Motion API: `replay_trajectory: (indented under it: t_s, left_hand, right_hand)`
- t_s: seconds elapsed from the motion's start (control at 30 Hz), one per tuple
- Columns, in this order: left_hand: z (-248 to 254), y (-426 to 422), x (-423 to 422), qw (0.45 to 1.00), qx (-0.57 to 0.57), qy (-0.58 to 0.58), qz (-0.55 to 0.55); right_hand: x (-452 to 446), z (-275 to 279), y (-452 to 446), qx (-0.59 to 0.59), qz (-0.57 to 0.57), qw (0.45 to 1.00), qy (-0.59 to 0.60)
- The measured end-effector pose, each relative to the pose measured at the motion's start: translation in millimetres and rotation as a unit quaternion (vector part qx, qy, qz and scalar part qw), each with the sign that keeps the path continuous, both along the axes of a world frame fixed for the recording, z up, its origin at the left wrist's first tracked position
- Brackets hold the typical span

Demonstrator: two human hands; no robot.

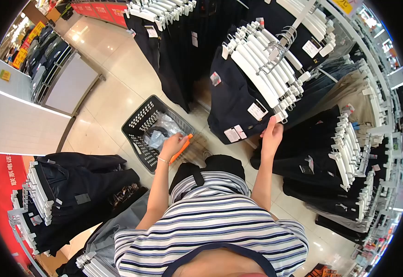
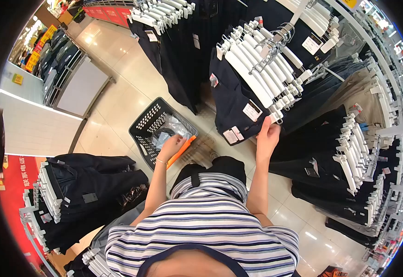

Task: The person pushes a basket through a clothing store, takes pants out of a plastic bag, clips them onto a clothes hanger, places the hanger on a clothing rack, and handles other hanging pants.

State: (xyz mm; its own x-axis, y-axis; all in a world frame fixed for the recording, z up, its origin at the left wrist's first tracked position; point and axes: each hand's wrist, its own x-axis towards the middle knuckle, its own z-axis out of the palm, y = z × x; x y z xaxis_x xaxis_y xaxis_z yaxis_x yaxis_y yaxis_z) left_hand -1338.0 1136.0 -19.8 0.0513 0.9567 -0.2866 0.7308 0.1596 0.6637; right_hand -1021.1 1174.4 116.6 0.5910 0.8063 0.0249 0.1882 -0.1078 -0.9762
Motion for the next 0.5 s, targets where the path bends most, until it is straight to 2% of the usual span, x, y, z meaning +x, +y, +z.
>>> replay_trajectory:
  t_s: [0.03, 0.17, 0.2, 0.3, 0.33, 0.37, 0.43, 0.5]
  left_hand:
    - [6, 10, 5, 1.0, 0.011, -0.024, -0.003]
    - [23, 53, 31, 0.986, 0.063, -0.154, -0.009]
    - [31, 64, 38, 0.977, 0.065, -0.201, -0.008]
    - [43, 92, 62, 0.945, 0.081, -0.318, 0.011]
    - [33, 100, 70, 0.936, 0.094, -0.338, 0.027]
    - [25, 108, 75, 0.927, 0.108, -0.357, 0.043]
    - [-2, 122, 82, 0.896, 0.037, -0.434, 0.084]
    - [-19, 131, 91, 0.863, -0.01, -0.486, 0.138]
  right_hand:
    - [-5, 6, 1, 0.0, -0.044, 0.998, -0.04]
    - [-1, 15, 5, 0.089, 0.028, 0.971, -0.22]
    - [-12, 29, -1, 0.049, 0.016, 0.974, -0.222]
    - [-6, 25, -3, 0.148, 0.037, 0.915, -0.374]
    - [-20, 38, -10, 0.11, 0.04, 0.977, -0.176]
    - [-21, 38, -12, 0.124, 0.042, 0.984, -0.12]
    - [-22, 38, -14, 0.155, 0.046, 0.987, -0.004]
    - [-21, 51, -18, 0.161, 0.031, 0.985, 0.047]
